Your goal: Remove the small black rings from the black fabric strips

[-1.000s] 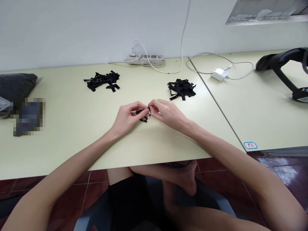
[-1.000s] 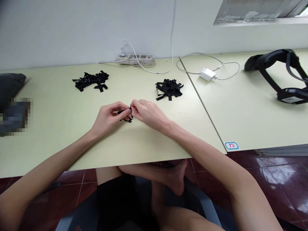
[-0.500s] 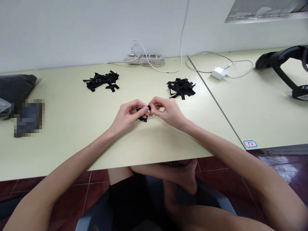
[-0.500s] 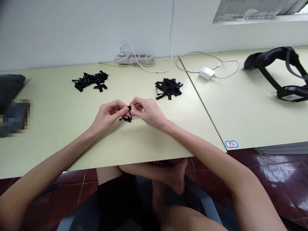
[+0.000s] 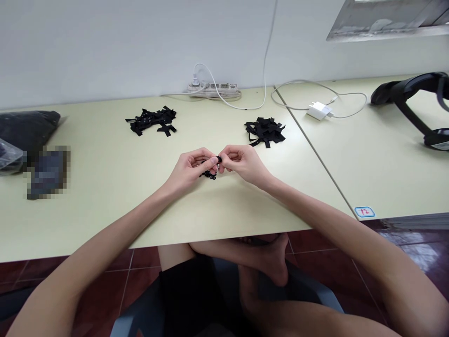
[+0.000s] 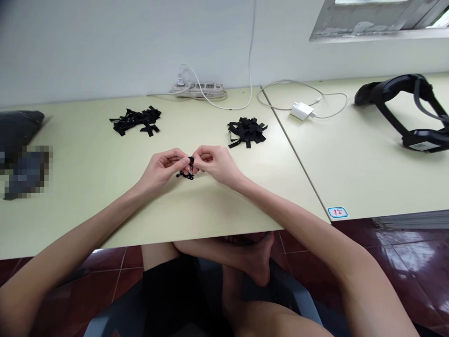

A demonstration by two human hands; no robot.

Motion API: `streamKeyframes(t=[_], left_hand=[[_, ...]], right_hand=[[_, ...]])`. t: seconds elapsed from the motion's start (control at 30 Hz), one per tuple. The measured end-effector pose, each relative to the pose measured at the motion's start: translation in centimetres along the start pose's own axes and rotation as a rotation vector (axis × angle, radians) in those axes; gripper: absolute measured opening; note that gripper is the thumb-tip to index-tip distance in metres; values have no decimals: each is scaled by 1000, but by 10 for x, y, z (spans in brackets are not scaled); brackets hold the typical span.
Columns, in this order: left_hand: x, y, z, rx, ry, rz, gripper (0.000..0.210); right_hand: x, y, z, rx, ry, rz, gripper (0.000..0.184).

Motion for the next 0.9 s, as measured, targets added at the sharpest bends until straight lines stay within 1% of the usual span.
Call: streamKeyframes(t=[0.13, 0.27, 0.37, 0.53, 0.67, 0.8, 0.9], left_hand=[[1, 0, 1, -7, 2, 3, 42], [5, 0, 4, -37, 16, 21, 40], [5, -1, 3, -25, 33, 29, 38], [-2, -3, -4, 34, 48, 19, 42], [-6, -5, -11, 93, 32, 18, 46], [-7, -8, -21, 184, 55, 31, 47], [-6, -8, -28, 245, 58, 34, 46]], right_hand=[[0, -1, 1, -23, -33, 11, 12], [-1, 0, 3, -51, -65, 8, 15], [1, -2, 3, -48, -63, -7, 18], [11, -10, -2, -34, -70, 40, 24], [12, -13, -4, -44, -76, 62, 24], [8, -9, -3, -34, 9, 5, 25], [4, -3, -1, 20, 180, -98, 19]])
Point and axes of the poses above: each hand's wrist, its own y-axis away from the middle knuckle, its own z-axis out of the palm, x = y × z, the point moved 7 cm from there along -y, towards the middle knuckle, and after that the axes turned 15 degrees about z, right-handed, at the moved point
